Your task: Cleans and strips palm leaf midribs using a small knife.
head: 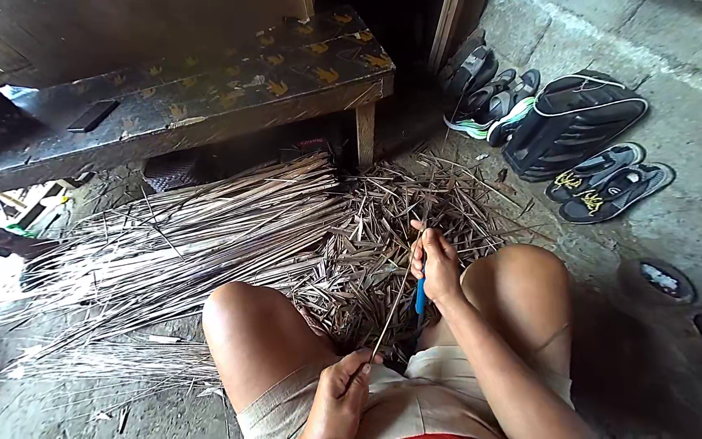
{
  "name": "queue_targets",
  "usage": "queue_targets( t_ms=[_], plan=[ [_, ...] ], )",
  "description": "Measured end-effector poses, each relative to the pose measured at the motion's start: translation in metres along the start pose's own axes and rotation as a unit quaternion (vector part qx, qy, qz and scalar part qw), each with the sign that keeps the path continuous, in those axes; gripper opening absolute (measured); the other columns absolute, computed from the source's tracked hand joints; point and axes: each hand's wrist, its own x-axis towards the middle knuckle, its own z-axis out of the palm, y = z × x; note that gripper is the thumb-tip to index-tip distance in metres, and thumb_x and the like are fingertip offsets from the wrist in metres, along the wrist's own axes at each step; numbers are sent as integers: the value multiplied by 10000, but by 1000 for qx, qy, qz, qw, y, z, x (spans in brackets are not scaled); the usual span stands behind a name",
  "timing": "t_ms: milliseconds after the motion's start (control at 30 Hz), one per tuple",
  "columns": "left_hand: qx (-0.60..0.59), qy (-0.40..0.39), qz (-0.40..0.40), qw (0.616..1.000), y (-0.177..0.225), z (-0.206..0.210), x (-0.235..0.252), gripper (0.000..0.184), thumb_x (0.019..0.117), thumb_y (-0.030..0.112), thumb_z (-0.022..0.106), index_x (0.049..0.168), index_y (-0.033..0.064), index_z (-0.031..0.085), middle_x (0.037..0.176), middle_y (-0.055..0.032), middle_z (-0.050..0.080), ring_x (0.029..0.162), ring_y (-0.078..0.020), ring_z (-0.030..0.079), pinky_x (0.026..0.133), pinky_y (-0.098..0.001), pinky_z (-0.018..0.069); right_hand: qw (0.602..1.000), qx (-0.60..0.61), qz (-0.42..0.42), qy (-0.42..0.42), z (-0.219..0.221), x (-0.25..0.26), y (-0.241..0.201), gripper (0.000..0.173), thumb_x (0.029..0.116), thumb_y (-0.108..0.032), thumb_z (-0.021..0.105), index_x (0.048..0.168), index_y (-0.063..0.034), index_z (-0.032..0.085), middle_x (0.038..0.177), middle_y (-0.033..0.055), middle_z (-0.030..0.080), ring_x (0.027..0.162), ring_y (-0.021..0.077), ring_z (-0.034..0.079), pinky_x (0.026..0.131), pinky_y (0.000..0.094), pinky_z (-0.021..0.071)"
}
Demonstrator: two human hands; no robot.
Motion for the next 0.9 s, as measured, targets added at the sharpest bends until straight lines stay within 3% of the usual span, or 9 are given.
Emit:
queue_targets(
  t_ms=[167,367,567,667,900],
  plan=[
    [-8,9,-13,1000,-3,-11,-10,316,1021,2,421,1186,27,689,606,115,467,481,24,390,458,-169,352,996,53,36,63,-12,16,-2,415,1144,-227,248,1344,-10,540,581,-30,463,383,44,397,353,182,358],
    [-30,2,-28,999,-1,-26,-20,322,1022,-14,406,1195,15,677,589,116,455,472,25,389,451,-166,353,981,97,98,139,-26,31,-2,439,1145,-355,233,1309,-91,543,585,-33,442,377,60,395,346,190,349],
    [-26,-2,-31,999,-5,-31,-25,317,1026,-15,407,1192,15,676,594,122,458,480,32,388,462,-159,350,984,127,94,84,-24,23,-5,477,1143,-366,187,1349,-81,509,562,-25,495,369,49,433,332,187,362],
    [-29,-1,-28,999,-10,-30,-26,315,1032,-3,409,1194,21,678,587,116,445,473,29,384,454,-158,348,986,131,93,51,-21,19,-8,433,1144,-328,230,1354,-67,503,556,-24,482,371,44,430,340,181,372],
    [-3,-26,-34,999,-9,-34,-30,303,1018,-12,417,1168,14,680,602,126,470,490,38,400,470,-160,356,990,105,68,64,-22,27,-19,329,1132,-222,337,1209,-27,589,527,-55,407,356,33,378,342,171,359]
  ],
)
